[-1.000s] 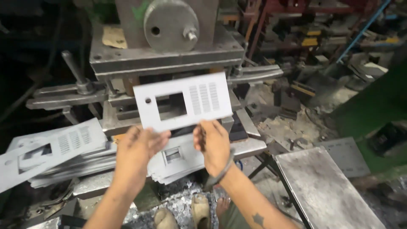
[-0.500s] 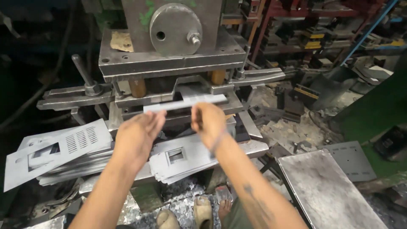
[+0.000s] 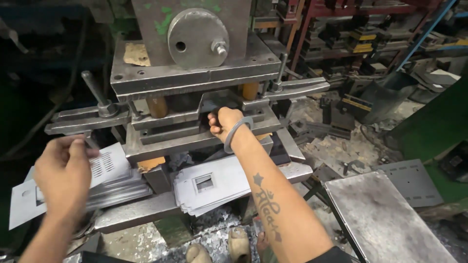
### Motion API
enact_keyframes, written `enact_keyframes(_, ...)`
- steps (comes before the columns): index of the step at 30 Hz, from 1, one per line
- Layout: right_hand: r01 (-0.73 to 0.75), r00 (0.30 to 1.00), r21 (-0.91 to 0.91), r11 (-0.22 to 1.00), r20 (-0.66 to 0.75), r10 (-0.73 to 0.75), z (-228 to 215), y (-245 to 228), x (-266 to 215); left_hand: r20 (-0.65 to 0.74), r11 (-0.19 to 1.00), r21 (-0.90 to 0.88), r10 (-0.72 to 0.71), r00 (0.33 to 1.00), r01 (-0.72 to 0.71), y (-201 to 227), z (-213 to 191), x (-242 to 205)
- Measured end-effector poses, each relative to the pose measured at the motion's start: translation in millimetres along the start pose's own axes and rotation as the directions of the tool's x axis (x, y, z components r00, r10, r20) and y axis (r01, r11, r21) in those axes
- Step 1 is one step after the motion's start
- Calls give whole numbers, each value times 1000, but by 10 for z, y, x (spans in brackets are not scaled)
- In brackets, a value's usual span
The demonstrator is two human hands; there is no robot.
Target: Operating a metal stamping press to process metal sheets and stacking the finished parts.
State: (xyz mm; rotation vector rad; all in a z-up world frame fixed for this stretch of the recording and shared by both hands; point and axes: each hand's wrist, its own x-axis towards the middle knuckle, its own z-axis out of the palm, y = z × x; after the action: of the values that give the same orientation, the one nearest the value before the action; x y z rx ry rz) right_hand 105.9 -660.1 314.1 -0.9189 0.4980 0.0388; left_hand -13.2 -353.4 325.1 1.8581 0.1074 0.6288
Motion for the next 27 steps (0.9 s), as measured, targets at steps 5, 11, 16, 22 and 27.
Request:
enact_keyframes(5,41,999,-66,997,30,-39,-36,26,69,402,433,860,-246,882,-271,-1195,-81,454)
enact_keyframes(11,79,996,-223,972,-20,-85,107,30,-71,339,462,860,-201,919,-216,-1168,-51,279)
enact_keyframes(16,77,994,-238,968,-58,-94,98,87,-58,332,454,869,-244,911,-195,-1116,-62,251)
enact_keyframes(22,116,992,-243,963,-27,-127,89,92,-20,339,452,869,-248,907,-202,-1159,-60,288)
enact_keyframes(27,95,995,-214,972,-22,-102,62,91,32,347,443,870,-238,907,-217,-1149,-34,281)
